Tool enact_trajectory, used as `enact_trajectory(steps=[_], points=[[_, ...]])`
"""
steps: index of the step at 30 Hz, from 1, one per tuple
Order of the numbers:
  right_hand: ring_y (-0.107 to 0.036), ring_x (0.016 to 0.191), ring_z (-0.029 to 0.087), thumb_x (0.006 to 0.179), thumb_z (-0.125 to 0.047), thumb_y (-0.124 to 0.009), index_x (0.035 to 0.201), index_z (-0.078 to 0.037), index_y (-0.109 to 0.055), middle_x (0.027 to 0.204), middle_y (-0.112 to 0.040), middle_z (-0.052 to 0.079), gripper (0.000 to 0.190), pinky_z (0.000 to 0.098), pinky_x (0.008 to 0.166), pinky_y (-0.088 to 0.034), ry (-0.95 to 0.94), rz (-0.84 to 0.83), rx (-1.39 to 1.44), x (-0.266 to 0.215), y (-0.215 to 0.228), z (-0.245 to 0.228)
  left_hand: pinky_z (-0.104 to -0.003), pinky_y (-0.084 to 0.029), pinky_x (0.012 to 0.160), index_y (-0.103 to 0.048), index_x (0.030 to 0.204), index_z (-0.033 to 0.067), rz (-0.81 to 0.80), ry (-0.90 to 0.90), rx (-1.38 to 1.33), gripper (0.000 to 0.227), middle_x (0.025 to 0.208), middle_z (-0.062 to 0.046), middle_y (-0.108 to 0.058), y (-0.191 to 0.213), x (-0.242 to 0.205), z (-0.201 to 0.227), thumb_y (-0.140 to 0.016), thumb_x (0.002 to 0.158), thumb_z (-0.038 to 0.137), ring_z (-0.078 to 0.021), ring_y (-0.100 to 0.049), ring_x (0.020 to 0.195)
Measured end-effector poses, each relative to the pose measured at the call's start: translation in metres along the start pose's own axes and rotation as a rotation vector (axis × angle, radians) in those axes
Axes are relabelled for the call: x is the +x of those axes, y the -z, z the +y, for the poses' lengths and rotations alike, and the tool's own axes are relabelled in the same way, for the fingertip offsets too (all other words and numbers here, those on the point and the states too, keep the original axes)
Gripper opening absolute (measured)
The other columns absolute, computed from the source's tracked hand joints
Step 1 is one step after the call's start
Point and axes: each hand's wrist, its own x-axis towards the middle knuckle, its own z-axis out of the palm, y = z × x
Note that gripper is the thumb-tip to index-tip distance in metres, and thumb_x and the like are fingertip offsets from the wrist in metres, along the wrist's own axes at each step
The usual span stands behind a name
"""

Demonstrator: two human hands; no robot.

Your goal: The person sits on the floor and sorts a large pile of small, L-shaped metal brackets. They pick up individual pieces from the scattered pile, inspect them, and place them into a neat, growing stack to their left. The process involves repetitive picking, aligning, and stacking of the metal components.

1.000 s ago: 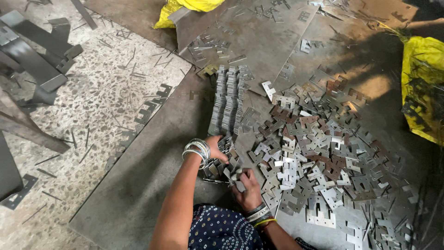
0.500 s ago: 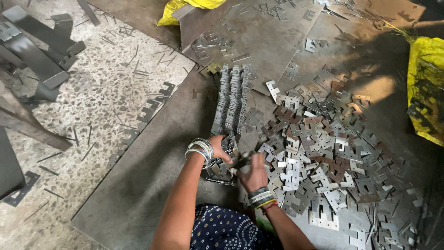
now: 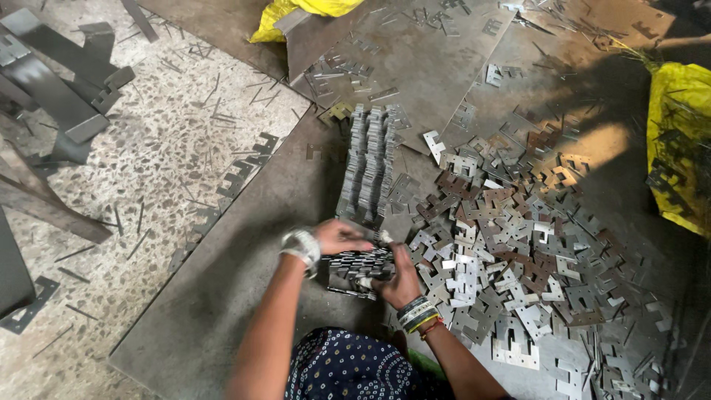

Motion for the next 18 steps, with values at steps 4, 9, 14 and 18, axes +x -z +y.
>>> enact_trajectory(steps=[4, 9, 14, 18], points=[[-0.062, 0.122, 0.037, 0.058, -0.007, -0.09, 0.14, 0.001, -0.044, 0.126, -0.063, 0.022, 0.094, 0.0398, 0.107, -0.048, -0.07, 0.005, 0.115, 0.003, -0.004, -0.007, -0.04, -0.047, 0.113, -0.07, 0.127, 0.0036, 0.447, 0.24, -0.494, 0.091, 0.129, -0.017, -0.074, -0.039, -0.018, -0.04, -0.062, 0.079, 0.081, -0.0275, -0.067, 0.125], [-0.046, 0.133, 0.041, 0.054, 0.001, -0.089, 0.153, 0.009, -0.022, 0.14, -0.046, 0.03, 0.12, 0.0433, 0.115, -0.038, 0.093, -0.009, 0.089, 0.001, -0.016, 0.009, -0.04, -0.031, 0.117, -0.058, 0.143, 0.0073, 0.62, -0.218, -0.767, 0.091, 0.137, -0.014, -0.069, -0.071, -0.006, -0.023, -0.02, 0.099, 0.077, -0.0231, -0.055, 0.135], [-0.051, 0.135, 0.036, 0.058, -0.004, -0.089, 0.154, 0.007, -0.019, 0.144, -0.049, 0.024, 0.119, 0.039, 0.114, -0.041, 0.038, -0.017, 0.185, 0.003, -0.025, 0.015, -0.039, -0.029, 0.116, -0.044, 0.154, 0.0127, 0.506, -0.229, -0.949, 0.086, 0.139, -0.013, -0.067, -0.056, -0.015, 0.006, -0.017, 0.098, 0.072, -0.0203, -0.05, 0.137], [-0.052, 0.133, 0.033, 0.052, -0.004, -0.091, 0.152, 0.006, -0.02, 0.142, -0.05, 0.024, 0.124, 0.0371, 0.111, -0.043, -0.094, 0.015, 0.169, 0.003, -0.024, 0.015, -0.047, -0.045, 0.112, -0.043, 0.153, 0.0127, 0.402, -0.208, -1.319, 0.081, 0.124, -0.02, -0.07, -0.063, -0.023, 0.004, -0.02, 0.1, 0.07, -0.0286, -0.061, 0.123]])
